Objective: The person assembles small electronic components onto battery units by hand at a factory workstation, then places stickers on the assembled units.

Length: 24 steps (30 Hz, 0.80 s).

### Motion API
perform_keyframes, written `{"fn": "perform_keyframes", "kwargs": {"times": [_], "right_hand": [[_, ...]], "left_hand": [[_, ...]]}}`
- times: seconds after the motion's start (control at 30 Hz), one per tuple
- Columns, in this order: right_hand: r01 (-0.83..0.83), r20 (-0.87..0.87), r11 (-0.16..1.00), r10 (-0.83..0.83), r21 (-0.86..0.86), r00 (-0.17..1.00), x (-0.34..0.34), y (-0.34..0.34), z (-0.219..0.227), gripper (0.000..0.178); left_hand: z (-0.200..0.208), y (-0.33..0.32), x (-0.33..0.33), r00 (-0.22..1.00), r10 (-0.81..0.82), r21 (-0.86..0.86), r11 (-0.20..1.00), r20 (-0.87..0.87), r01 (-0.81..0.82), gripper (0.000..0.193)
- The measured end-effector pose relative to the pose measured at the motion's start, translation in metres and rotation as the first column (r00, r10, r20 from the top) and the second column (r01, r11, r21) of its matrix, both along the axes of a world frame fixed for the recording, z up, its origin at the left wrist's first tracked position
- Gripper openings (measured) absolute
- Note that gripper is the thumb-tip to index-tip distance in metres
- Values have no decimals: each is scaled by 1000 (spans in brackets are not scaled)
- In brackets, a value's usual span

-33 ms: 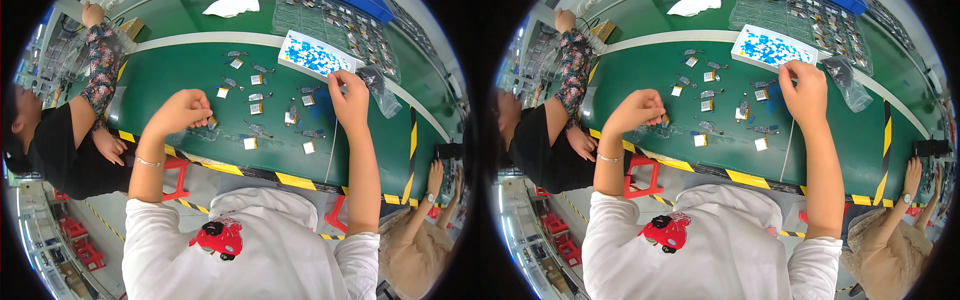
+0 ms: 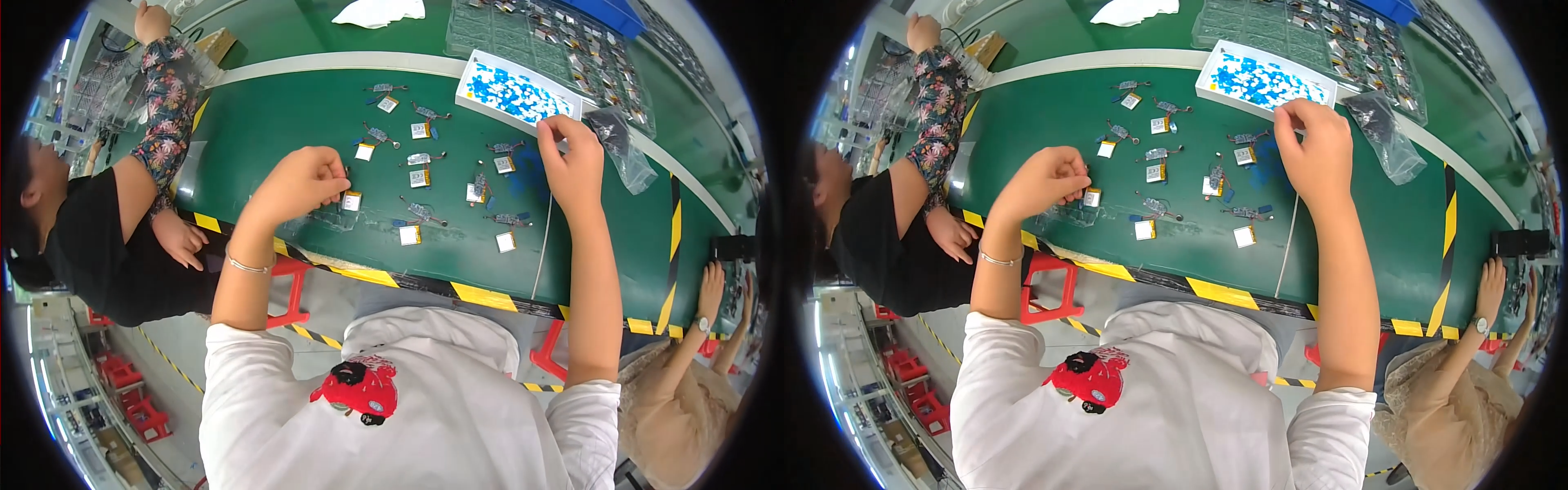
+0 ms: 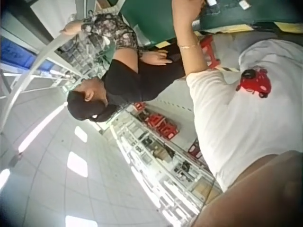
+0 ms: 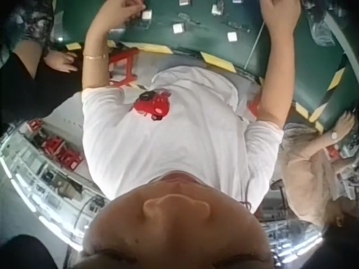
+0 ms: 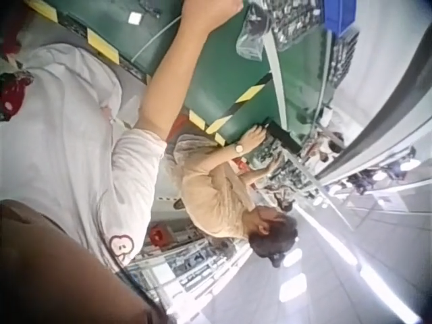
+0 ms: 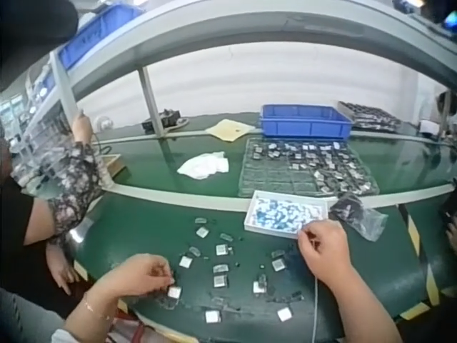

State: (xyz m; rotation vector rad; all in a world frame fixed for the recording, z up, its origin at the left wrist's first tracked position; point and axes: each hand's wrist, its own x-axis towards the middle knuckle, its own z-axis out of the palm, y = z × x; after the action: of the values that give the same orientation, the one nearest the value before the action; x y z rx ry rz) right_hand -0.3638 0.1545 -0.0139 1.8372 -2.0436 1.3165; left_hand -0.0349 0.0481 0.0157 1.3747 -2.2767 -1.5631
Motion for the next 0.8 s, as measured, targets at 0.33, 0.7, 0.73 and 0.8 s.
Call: {"fn": "perform_keyframes", "kwargs": {"times": [0.33,0.7,0.73,0.8], "right_hand": [[-29,10,996,28,83,1000,-1,-4,-5,11],[-78,-22,996,79,37,997,-1,-6,0,8],[-82,-30,996,83,34,996,-2,-7,2,8],[-69,-49,997,71,46,996,-4,-5,8,7]], "left_hand": [[0,15,-28,997,-74,-312,948,-11,67,14],[-14,38,-29,999,19,-682,731,41,14,16],[-15,35,-30,999,-20,-724,689,30,36,15],[-16,29,-38,1000,-20,-796,605,14,23,14]]}}
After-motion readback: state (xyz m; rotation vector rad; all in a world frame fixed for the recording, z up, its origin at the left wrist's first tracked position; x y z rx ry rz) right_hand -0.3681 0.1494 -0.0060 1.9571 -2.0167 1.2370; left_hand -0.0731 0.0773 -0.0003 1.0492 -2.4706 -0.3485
